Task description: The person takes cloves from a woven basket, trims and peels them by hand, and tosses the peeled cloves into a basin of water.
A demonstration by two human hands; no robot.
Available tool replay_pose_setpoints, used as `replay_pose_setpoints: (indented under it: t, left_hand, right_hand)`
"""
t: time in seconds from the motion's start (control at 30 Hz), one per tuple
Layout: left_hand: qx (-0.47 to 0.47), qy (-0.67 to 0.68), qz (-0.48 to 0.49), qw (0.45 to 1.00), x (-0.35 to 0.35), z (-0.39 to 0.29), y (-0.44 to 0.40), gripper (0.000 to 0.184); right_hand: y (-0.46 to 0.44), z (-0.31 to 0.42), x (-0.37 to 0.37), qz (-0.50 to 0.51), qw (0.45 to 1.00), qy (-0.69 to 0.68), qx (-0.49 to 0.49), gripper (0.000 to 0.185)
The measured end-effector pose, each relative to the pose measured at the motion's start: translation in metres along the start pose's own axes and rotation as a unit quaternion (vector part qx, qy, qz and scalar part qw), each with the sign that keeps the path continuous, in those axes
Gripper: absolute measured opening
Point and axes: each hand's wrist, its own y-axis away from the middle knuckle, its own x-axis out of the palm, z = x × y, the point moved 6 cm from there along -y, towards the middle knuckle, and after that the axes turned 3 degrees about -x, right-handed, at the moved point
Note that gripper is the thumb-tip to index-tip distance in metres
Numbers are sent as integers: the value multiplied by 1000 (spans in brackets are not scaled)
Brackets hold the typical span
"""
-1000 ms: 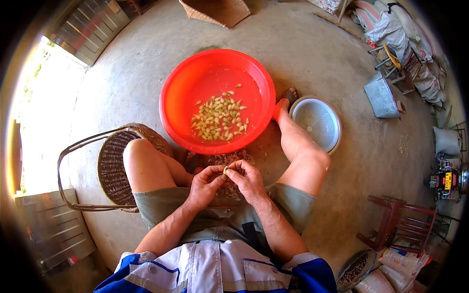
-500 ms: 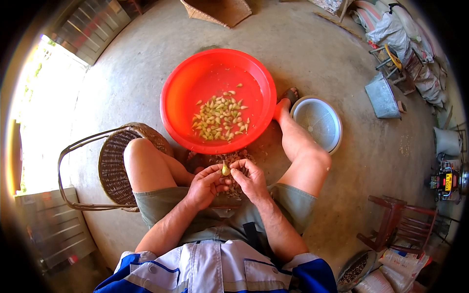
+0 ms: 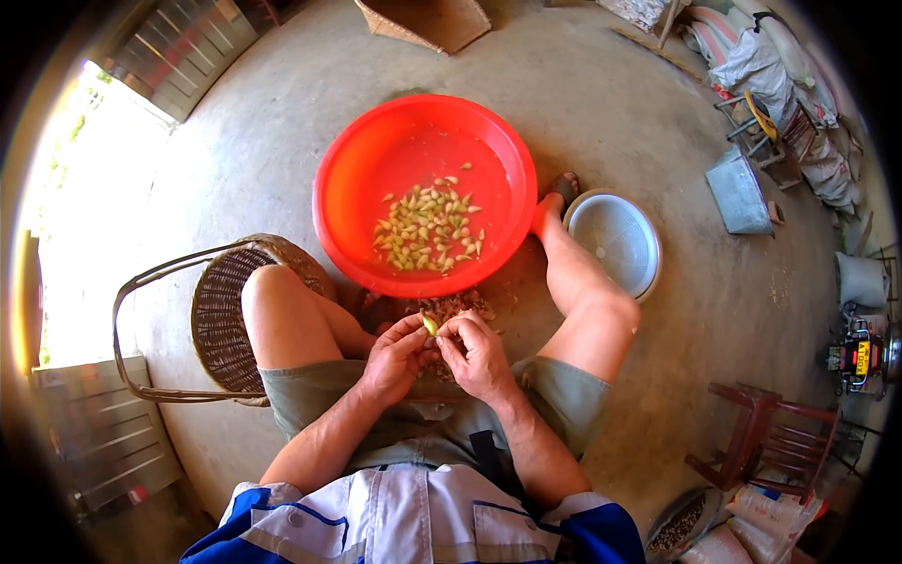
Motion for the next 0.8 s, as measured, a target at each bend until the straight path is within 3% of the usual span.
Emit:
replay_pose_setpoints:
  t: [0.23, 0.33, 0.43, 0.57, 0.7, 0.8]
  left_hand:
    - [23, -53, -20, 998, -1, -1, -2, 23]
    - [35, 34, -20, 999, -3, -2, -2, 21]
    - [42, 104, 17, 994, 7, -19, 4, 22]
    - [14, 111, 66, 991, 14, -19, 6, 28]
    - [6, 100, 53, 994, 21, -20, 9, 31]
    - [8, 90, 70, 993, 16, -15, 6, 32]
  right_hand:
    - [1, 4, -2, -16, 997, 57, -55, 16]
    - [4, 2, 3, -13, 997, 25, -69, 14]
    - [18, -25, 12, -1, 953, -241, 185, 10]
    - [11, -26, 0, -99, 954, -220, 179, 13]
    - [12, -33, -9, -52, 980, -121, 149, 6]
    - [11, -29, -7, -40, 981, -123, 143, 8]
